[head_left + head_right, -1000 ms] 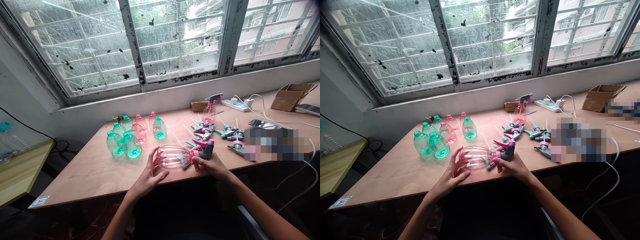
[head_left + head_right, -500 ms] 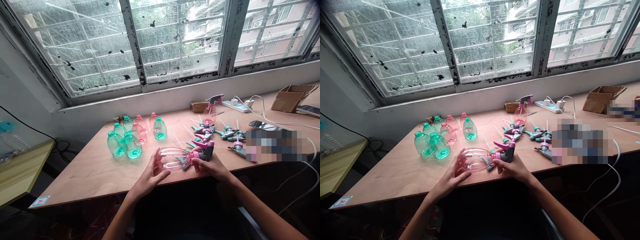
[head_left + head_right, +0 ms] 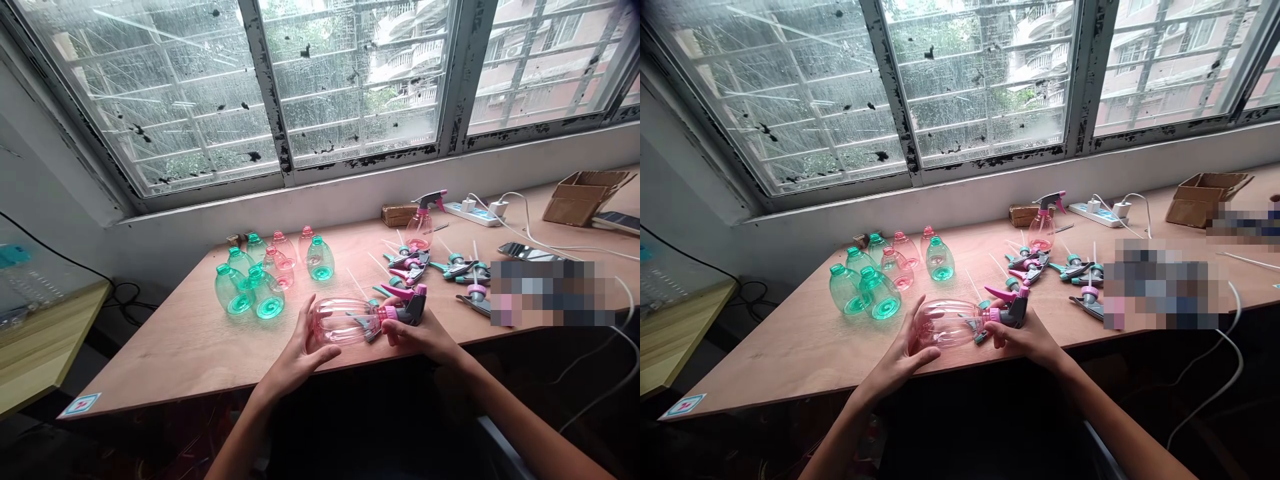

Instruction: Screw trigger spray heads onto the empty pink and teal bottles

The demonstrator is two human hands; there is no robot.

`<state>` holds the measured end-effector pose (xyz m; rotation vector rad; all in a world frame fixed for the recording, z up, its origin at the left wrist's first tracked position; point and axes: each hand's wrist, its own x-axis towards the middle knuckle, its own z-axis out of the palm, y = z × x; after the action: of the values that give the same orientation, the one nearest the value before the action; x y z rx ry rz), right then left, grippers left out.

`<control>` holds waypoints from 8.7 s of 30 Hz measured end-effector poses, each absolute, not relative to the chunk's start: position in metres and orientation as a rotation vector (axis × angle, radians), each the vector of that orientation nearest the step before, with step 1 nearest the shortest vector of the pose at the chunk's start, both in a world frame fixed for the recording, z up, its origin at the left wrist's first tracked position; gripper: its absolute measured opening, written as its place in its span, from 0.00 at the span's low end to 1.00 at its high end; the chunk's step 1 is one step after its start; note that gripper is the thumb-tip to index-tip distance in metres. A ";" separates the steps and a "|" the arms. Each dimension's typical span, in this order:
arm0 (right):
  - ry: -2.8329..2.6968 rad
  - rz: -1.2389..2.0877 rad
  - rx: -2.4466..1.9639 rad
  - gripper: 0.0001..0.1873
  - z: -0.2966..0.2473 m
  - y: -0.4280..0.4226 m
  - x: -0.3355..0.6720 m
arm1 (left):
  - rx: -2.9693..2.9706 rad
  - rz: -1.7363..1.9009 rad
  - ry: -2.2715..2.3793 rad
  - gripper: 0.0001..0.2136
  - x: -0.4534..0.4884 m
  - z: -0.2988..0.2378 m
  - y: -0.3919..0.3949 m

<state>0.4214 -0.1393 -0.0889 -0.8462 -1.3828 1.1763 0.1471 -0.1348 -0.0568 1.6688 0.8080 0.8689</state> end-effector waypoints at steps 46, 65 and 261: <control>-1.413 1.185 -0.807 0.16 -0.095 -0.138 0.425 | 2.006 0.820 0.863 0.44 0.151 -0.058 -0.143; -1.418 1.130 -0.844 0.16 -0.093 -0.138 0.424 | 1.990 0.854 0.839 0.46 0.151 -0.055 -0.142; -1.224 1.360 -0.802 0.25 -0.106 -0.134 0.429 | 1.603 0.793 0.760 0.43 0.147 -0.063 -0.138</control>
<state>0.4291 -0.1340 -0.1061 -0.8016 -1.2244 1.3600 0.1467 -0.1377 -0.0626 1.6030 0.7604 0.7931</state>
